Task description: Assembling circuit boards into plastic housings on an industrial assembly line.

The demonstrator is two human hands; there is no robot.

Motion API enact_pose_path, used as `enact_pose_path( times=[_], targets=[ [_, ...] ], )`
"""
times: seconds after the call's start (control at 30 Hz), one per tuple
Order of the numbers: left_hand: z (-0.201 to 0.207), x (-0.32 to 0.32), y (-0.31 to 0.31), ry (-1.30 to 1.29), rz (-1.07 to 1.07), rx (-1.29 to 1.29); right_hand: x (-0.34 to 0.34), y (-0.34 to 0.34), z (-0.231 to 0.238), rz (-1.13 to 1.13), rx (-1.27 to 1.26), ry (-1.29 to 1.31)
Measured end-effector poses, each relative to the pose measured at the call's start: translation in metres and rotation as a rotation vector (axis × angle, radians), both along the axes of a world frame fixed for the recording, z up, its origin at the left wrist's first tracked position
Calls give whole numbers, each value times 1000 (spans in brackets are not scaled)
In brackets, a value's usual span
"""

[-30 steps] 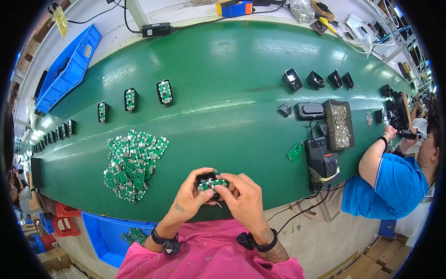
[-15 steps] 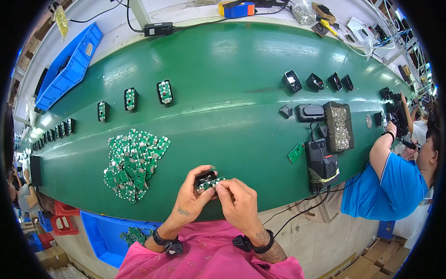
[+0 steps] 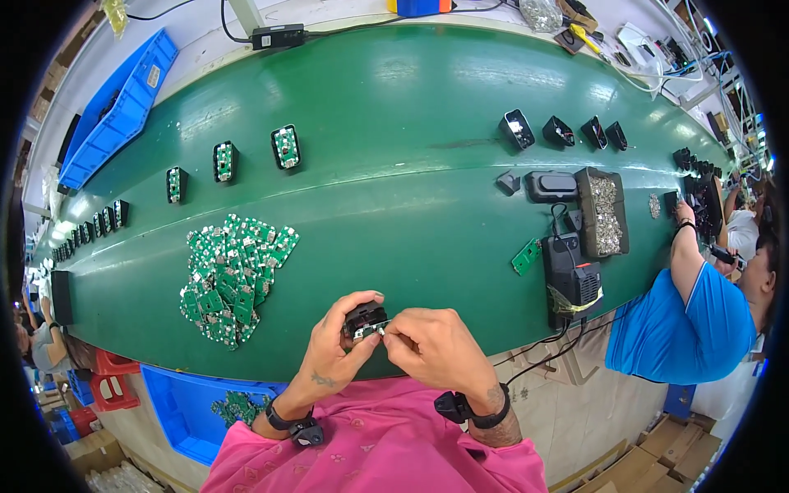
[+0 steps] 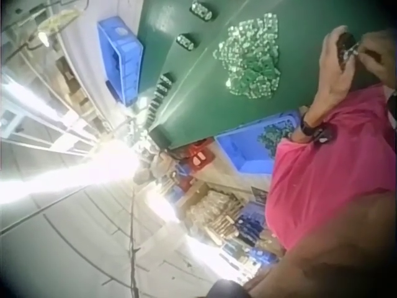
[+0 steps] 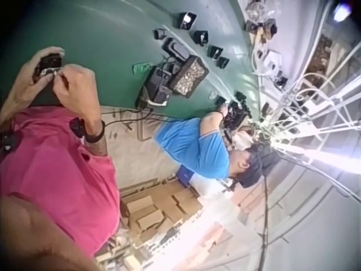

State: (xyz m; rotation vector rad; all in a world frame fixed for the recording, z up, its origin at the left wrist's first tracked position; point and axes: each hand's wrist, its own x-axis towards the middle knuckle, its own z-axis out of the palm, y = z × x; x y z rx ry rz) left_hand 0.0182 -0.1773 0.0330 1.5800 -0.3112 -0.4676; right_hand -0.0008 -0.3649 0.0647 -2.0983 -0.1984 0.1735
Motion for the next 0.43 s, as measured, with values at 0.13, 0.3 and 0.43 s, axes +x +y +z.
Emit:
enact_pose_path(
  times=[0.13,0.3,0.43],
  targets=[
    [3,2,0,-56,-9,51,2,-1,2,24,-33,26],
    [5,7,3,-123,-60,122,3,-2,4,37,-10,68],
    [5,7,4,-152,-105,159,2,-7,-9,122,9,-43]
  ],
)
